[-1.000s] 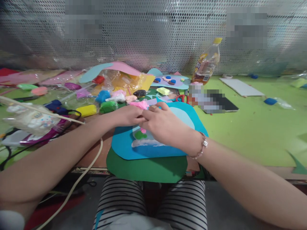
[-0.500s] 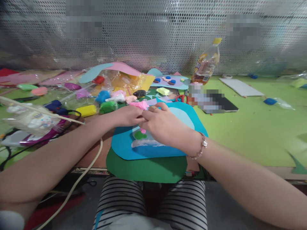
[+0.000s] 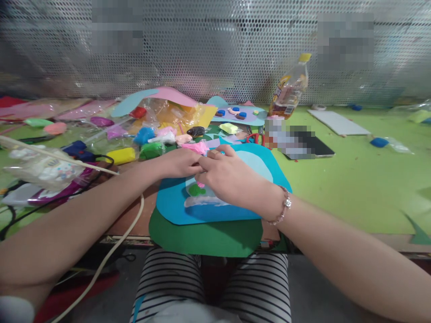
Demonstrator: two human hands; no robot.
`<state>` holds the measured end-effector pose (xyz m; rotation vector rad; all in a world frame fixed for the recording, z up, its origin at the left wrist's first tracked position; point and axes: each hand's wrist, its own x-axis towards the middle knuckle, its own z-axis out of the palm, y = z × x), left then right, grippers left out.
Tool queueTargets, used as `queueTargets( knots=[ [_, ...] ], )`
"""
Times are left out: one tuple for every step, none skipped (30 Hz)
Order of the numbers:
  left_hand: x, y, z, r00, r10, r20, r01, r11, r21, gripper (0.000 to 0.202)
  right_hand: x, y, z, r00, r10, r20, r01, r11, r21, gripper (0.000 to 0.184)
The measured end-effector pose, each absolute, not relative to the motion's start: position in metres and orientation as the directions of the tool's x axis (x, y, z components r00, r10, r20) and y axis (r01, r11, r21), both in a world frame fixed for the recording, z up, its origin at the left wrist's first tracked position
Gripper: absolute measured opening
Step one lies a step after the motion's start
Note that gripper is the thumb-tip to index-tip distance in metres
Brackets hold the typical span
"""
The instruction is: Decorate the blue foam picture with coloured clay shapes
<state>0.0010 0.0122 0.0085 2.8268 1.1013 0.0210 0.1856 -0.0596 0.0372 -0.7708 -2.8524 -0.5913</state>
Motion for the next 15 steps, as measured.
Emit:
queueTargets(
  knots=[
    [0.0009,0.0123,0.0084,0.736,0.676,-0.027,0.675,-0.730,0.104,0.031,0.1857,-0.0596,0.0373,-0.862,0.457,0.220,0.507,0.794,0.337,0.030],
    [0.0010,0.0124,0.0083,0.735,0.677,-0.029,0.676,-0.730,0.102,0.031,0.1859,-0.0595,0.0373,-0.862,0.457,0.220,0.506,0.794,0.337,0.030],
    [0.0011,0.0125,0.0082,0.734,0.678,-0.031,0.677,-0.729,0.100,0.031,0.1861,-0.0594,0.0372,-0.862,0.456,0.221,0.506,0.793,0.338,0.029],
    [0.0013,0.0126,0.0082,0.734,0.678,-0.034,0.678,-0.728,0.099,0.031,0.1863,-0.0593,0.0371,-0.862,0.456,0.223,0.507,0.792,0.341,0.029],
    [0.0015,0.0126,0.0082,0.733,0.679,-0.034,0.678,-0.728,0.099,0.031,0.1865,-0.0591,0.0369,-0.862,0.454,0.226,0.507,0.791,0.343,0.028],
    [0.0017,0.0126,0.0082,0.733,0.679,-0.034,0.679,-0.728,0.098,0.031,0.1866,-0.0589,0.0367,-0.862,0.451,0.229,0.506,0.790,0.345,0.028],
    [0.0019,0.0126,0.0082,0.733,0.679,-0.035,0.679,-0.727,0.099,0.031,0.1868,-0.0587,0.0365,-0.863,0.450,0.231,0.505,0.790,0.347,0.027],
    [0.0020,0.0125,0.0083,0.732,0.680,-0.035,0.680,-0.727,0.100,0.031,0.1869,-0.0585,0.0362,-0.863,0.450,0.231,0.505,0.790,0.349,0.027],
    [0.0020,0.0124,0.0084,0.733,0.680,-0.036,0.679,-0.727,0.101,0.032,0.1871,-0.0583,0.0359,-0.863,0.449,0.230,0.504,0.790,0.350,0.027],
    [0.0020,0.0122,0.0086,0.733,0.679,-0.036,0.679,-0.727,0.102,0.032,0.1872,-0.0580,0.0356,-0.864,0.449,0.228,0.503,0.791,0.349,0.027],
    [0.0020,0.0119,0.0089,0.732,0.680,-0.036,0.679,-0.726,0.103,0.032,0.1874,-0.0576,0.0353,-0.864,0.448,0.230,0.502,0.791,0.348,0.026],
    [0.0020,0.0116,0.0092,0.733,0.680,-0.038,0.679,-0.726,0.106,0.032,0.1876,-0.0572,0.0349,-0.864,0.446,0.235,0.503,0.792,0.347,0.026],
    [0.0020,0.0114,0.0095,0.732,0.680,-0.040,0.680,-0.725,0.109,0.032,0.1878,-0.0568,0.0345,-0.863,0.442,0.243,0.503,0.792,0.347,0.026],
    [0.0019,0.0112,0.0097,0.731,0.680,-0.045,0.680,-0.724,0.112,0.032,0.1879,-0.0565,0.0341,-0.863,0.439,0.252,0.504,0.792,0.346,0.026],
    [0.0019,0.0111,0.0098,0.730,0.682,-0.047,0.682,-0.722,0.113,0.032,0.1880,-0.0562,0.0338,-0.862,0.437,0.258,0.505,0.791,0.346,0.026]
  ],
)
